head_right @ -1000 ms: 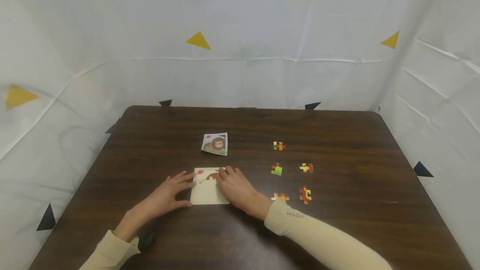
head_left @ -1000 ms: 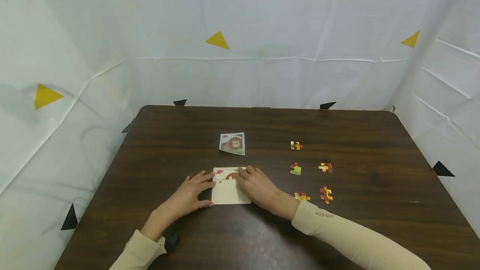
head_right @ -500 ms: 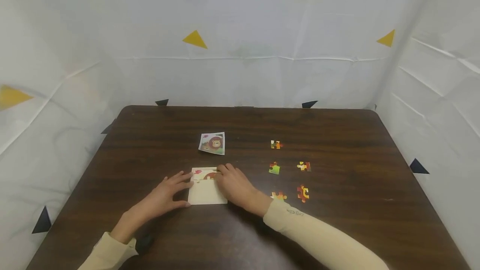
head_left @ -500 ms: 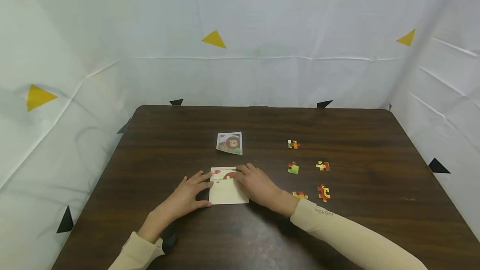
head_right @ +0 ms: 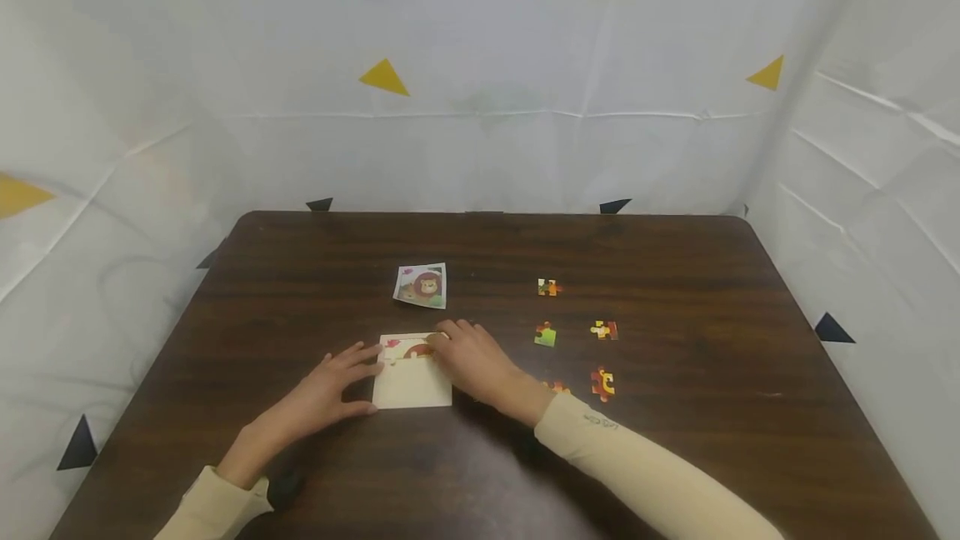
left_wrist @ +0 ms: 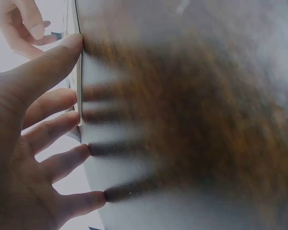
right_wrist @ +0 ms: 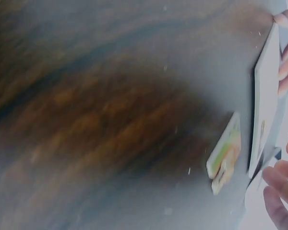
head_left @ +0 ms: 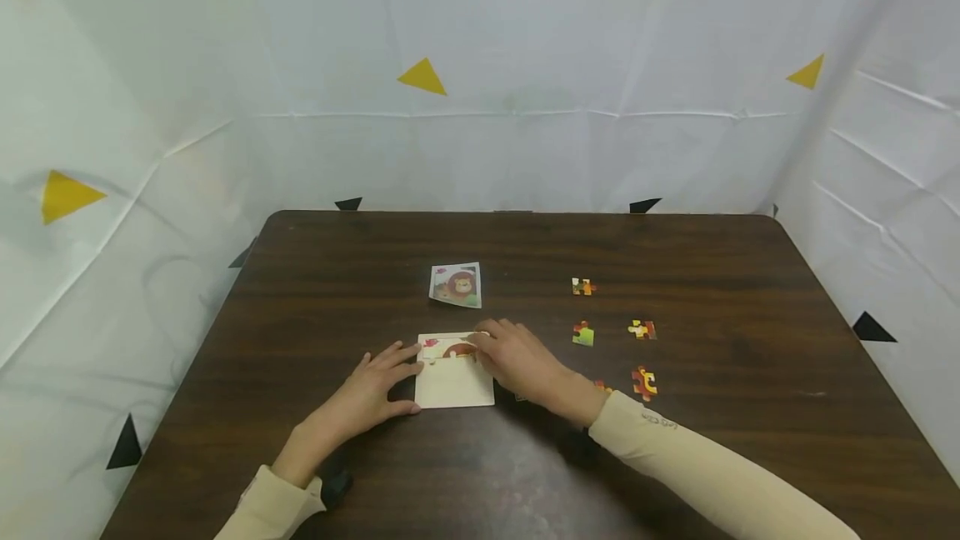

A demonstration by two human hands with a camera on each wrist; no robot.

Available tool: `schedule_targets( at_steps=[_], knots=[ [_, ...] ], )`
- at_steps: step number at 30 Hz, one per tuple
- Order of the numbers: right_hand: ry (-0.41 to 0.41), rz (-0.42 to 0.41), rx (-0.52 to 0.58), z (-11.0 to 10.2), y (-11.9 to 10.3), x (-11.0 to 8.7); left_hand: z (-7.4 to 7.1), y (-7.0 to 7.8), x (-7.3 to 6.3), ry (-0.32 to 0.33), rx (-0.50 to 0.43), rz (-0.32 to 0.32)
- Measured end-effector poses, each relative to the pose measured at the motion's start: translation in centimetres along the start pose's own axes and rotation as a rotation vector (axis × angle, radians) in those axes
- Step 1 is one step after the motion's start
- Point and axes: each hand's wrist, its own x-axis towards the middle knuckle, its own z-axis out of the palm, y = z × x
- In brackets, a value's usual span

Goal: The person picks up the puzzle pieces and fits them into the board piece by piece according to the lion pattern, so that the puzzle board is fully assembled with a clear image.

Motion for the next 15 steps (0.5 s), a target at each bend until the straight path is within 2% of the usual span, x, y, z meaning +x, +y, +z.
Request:
schedule_targets(
  at_steps=[5,9,12,15],
  knots=[
    [0.038,0.024,0.003,-1.2,1.0,-0.6,-0.1,0.0,-0.2,0.005,-0.002,0.0],
    [0.085,0.069,-0.003,-2.1,2.8,-1.3,0.0,-0.1,-0.3,0.008,0.014,0.0],
    [0.119,0.152,0.005,-3.1,5.0,-1.9,0.0,-0.1,-0.3,0.01,0.021,0.0],
    [0.127,0.286,0.046,-4.4,7.5,-2.5,0.0,-0.1,-0.3,0.015,0.021,0.001]
  ],
)
